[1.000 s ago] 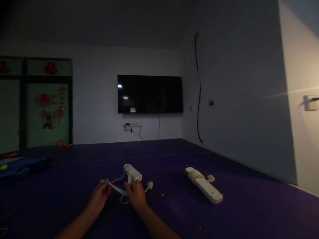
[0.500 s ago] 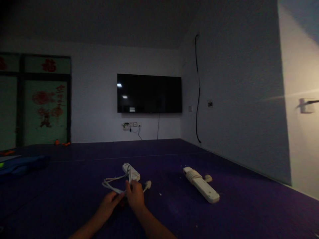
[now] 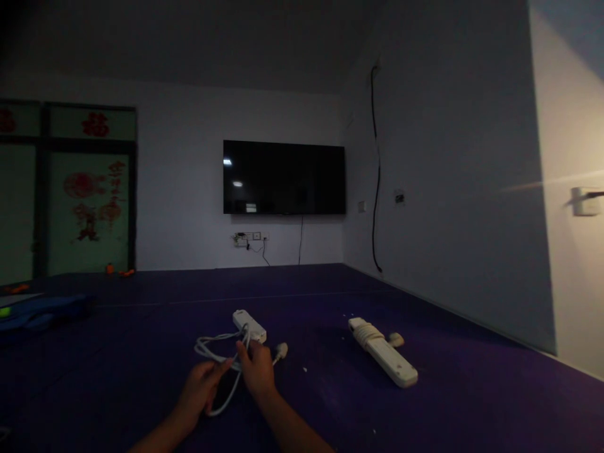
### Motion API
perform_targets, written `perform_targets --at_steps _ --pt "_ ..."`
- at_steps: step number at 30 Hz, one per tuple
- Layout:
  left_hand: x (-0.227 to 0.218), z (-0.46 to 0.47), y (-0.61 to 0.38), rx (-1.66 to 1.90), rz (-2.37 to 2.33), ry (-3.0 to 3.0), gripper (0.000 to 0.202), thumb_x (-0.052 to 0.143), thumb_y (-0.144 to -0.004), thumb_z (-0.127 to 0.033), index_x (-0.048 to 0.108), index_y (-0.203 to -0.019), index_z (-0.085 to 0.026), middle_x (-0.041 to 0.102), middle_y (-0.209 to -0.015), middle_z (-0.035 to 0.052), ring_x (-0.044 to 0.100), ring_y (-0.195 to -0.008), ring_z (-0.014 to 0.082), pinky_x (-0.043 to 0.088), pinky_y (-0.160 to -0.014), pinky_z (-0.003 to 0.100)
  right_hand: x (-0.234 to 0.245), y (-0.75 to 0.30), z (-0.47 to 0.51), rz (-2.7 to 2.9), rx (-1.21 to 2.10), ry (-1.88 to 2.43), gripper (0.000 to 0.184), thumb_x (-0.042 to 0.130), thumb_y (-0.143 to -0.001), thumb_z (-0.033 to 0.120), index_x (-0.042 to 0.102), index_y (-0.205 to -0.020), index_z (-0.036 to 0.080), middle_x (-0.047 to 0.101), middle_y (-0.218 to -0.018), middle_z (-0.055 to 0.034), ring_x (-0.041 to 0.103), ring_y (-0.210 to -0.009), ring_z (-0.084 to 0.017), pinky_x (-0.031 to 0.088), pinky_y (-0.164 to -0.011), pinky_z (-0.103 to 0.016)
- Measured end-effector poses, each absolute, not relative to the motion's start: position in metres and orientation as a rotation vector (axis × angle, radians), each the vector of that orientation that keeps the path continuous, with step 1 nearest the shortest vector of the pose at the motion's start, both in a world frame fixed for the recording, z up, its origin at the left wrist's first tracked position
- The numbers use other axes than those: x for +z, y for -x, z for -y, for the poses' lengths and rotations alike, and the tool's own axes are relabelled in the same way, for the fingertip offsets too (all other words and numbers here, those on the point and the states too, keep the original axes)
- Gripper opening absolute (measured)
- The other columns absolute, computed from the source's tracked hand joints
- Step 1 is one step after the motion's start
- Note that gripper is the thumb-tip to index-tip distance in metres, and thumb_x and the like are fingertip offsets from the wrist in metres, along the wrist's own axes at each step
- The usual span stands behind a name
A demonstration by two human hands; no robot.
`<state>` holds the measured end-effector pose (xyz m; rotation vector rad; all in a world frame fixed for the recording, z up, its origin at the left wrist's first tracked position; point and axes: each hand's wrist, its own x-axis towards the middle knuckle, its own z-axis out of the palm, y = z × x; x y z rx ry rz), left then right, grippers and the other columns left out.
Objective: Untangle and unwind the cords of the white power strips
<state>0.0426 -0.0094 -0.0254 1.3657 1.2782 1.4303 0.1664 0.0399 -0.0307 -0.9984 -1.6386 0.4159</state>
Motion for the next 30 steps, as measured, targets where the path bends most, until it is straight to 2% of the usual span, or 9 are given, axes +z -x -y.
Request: perform_targets --at_steps 5,8,12,15,19,21,23,26,30 --pt "-0.026 0.008 -0.041 1.431 -1.181 -1.288 0.055 0.058 -0.052 -0.066 0.033 -0.038 -0.02 0.028 -0.025 -0.0088 0.024 -0.022 0.0041 0.014 -0.029 0.018 -0.034 -0.171 -0.048 1.616 0.494 1.013 0.05 0.044 -0.072 0.061 0.054 -0.058 0.014 0.044 -0.048 0.0029 0.037 -0.046 -0.008 0.024 -0.043 -0.02" --pt "-0.027 0.007 -0.04 1.39 -1.085 -1.271 0.052 0.057 -0.056 -0.065 0.037 -0.041 -0.019 0.029 -0.025 -0.009 0.025 -0.022 0.0045 0.017 -0.03 0.018 -0.039 -0.172 -0.054 1.644 0.592 1.023 0.049 0.049 -0.068 0.061 0.053 -0.055 0.014 0.043 -0.048 0.0035 0.038 -0.047 -0.008 0.024 -0.043 -0.019" --pt "-0.026 0.008 -0.041 1.349 -1.025 -1.274 0.047 0.055 -0.062 -0.062 0.044 -0.047 -0.018 0.035 -0.027 -0.0081 0.03 -0.024 0.0056 0.022 -0.032 0.018 -0.046 -0.171 -0.06 1.636 0.671 1.044 0.039 0.052 -0.069 0.049 0.049 -0.051 0.015 0.04 -0.046 0.0043 0.038 -0.046 -0.008 0.025 -0.043 -0.019" --pt "-0.022 0.014 -0.042 1.326 -1.001 -1.376 0.042 0.056 -0.064 -0.057 0.053 -0.054 -0.016 0.047 -0.037 -0.004 0.04 -0.032 0.0076 0.027 -0.036 0.018 -0.047 -0.17 -0.061 1.58 0.681 1.049 0.029 0.05 -0.07 0.038 0.05 -0.052 0.015 0.042 -0.046 0.0035 0.04 -0.047 -0.009 0.027 -0.044 -0.019" --pt "-0.017 0.03 -0.041 1.353 -0.937 -1.618 0.032 0.065 -0.063 -0.043 0.064 -0.081 -0.017 0.065 -0.071 0.0044 0.057 -0.061 0.0154 0.042 -0.054 0.021 -0.043 -0.168 -0.057 1.447 0.709 1.018 0.025 0.043 -0.071 0.031 0.053 -0.055 0.015 0.048 -0.051 0.0013 0.045 -0.051 -0.011 0.031 -0.046 -0.02" --pt "-0.017 0.035 -0.038 1.392 -0.925 -1.765 0.037 0.066 -0.064 -0.035 0.063 -0.098 -0.022 0.065 -0.096 0.0075 0.058 -0.084 0.0218 0.045 -0.074 0.028 -0.041 -0.168 -0.055 1.39 0.728 1.015 0.025 0.041 -0.07 0.032 0.052 -0.054 0.015 0.049 -0.051 0.0007 0.046 -0.052 -0.012 0.033 -0.046 -0.02" --pt "-0.019 0.034 -0.032 1.393 -0.87 -1.957 0.045 0.068 -0.062 -0.029 0.06 -0.106 -0.026 0.062 -0.108 0.0084 0.054 -0.099 0.0266 0.041 -0.087 0.034 -0.039 -0.169 -0.054 1.357 0.738 1.015 0.026 0.042 -0.07 0.033 0.051 -0.053 0.015 0.05 -0.051 0.0004 0.047 -0.053 -0.013 0.034 -0.047 -0.021" --pt "-0.021 0.029 -0.024 1.352 -0.811 -2.246 0.057 0.073 -0.056 -0.026 0.058 -0.111 -0.026 0.056 -0.117 0.0097 0.048 -0.11 0.0305 0.031 -0.098 0.04 -0.039 -0.17 -0.052 1.336 0.736 0.99 0.027 0.042 -0.071 0.035 0.051 -0.054 0.015 0.052 -0.052 -0.0001 0.048 -0.054 -0.013 0.036 -0.049 -0.021" --pt "-0.019 0.022 -0.02 1.378 -0.929 -2.554 0.052 0.069 -0.062 -0.029 0.056 -0.113 -0.027 0.055 -0.12 0.0104 0.047 -0.111 0.0297 0.031 -0.099 0.04 -0.039 -0.17 -0.051 1.345 0.745 0.983 0.028 0.041 -0.072 0.035 0.051 -0.055 0.015 0.051 -0.052 -0.0004 0.048 -0.052 -0.013 0.036 -0.049 -0.022"
